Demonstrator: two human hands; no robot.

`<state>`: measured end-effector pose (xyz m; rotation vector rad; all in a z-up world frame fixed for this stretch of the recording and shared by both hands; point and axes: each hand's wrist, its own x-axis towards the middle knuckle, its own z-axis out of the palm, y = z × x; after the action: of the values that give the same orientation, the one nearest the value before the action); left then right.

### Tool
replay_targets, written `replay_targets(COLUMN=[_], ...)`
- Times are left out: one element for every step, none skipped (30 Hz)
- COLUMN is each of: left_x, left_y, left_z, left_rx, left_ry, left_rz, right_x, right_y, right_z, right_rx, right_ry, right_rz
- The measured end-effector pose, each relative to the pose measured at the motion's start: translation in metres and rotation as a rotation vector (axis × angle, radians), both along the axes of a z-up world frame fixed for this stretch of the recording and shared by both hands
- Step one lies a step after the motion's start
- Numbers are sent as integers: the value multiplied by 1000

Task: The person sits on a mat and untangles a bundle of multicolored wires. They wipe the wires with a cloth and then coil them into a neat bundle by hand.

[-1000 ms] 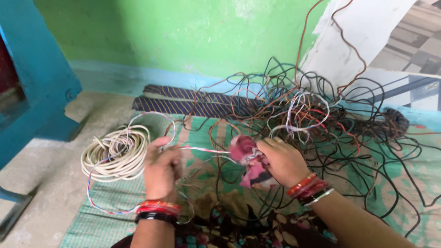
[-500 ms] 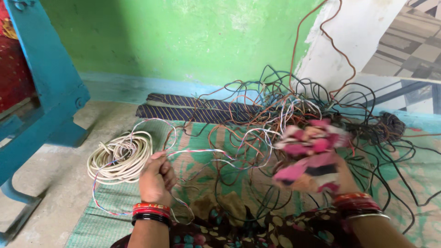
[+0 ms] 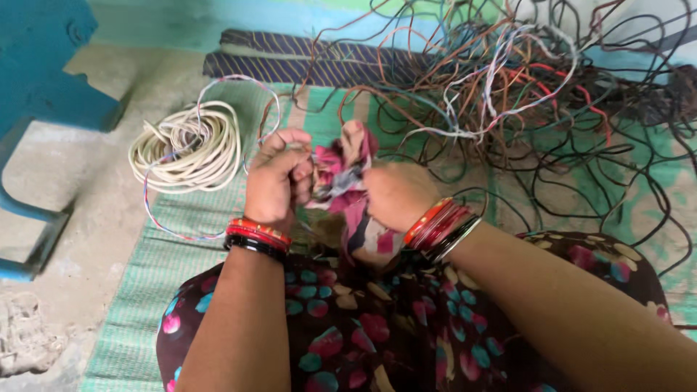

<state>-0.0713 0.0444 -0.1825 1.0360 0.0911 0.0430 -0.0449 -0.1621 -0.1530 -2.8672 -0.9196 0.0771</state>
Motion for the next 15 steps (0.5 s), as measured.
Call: replay_targets(left_x=[3, 4, 5, 6, 9, 10, 8, 7, 6, 5, 6, 4, 3, 4, 5], left_y=[-1, -2, 0, 2, 4, 10, 22, 32, 40, 46, 53, 61, 66, 68, 67], left_z=[3, 5, 7, 9, 10, 11, 12, 12, 10, 7, 5, 3, 1, -1, -4], left_rx=[-22, -45, -89, -134, -177, -237, -299, -361, -411, -460, -510, -540, -571, -604, -510], left_ry=[4, 8, -14, -35, -64, -66, -75, -83, -89, -95, -104, -112, -120, -127, -119], left_rz=[6, 12, 97, 182, 262, 312, 364, 416, 460, 504, 542, 567, 590, 612, 630], right_x=[7, 15, 23, 31, 40, 47, 53, 57, 58, 58, 57, 57, 59, 61, 63], right_y=[-3, -7, -12, -19, -27, -35, -44, -53, -62, -70, -79, -88, -96, -102, -107], right_z=[-7, -15, -23, -31, -38, -45, -51, -57, -63, -69, -74, -77, -79, -80, -80], right_rx=[21, 41, 36, 30, 28, -15, -57, -99, -53, -7, 39, 15, -10, -36, -39], right_ry=[-18, -37, -31, -25, -27, -36, -52, -67, -115, -162, -214, -266, -319, -371, -361], right_rz=[-33, -65, -74, -83, -96, -116, -132, -149, -104, -59, -17, -24, -33, -42, -52])
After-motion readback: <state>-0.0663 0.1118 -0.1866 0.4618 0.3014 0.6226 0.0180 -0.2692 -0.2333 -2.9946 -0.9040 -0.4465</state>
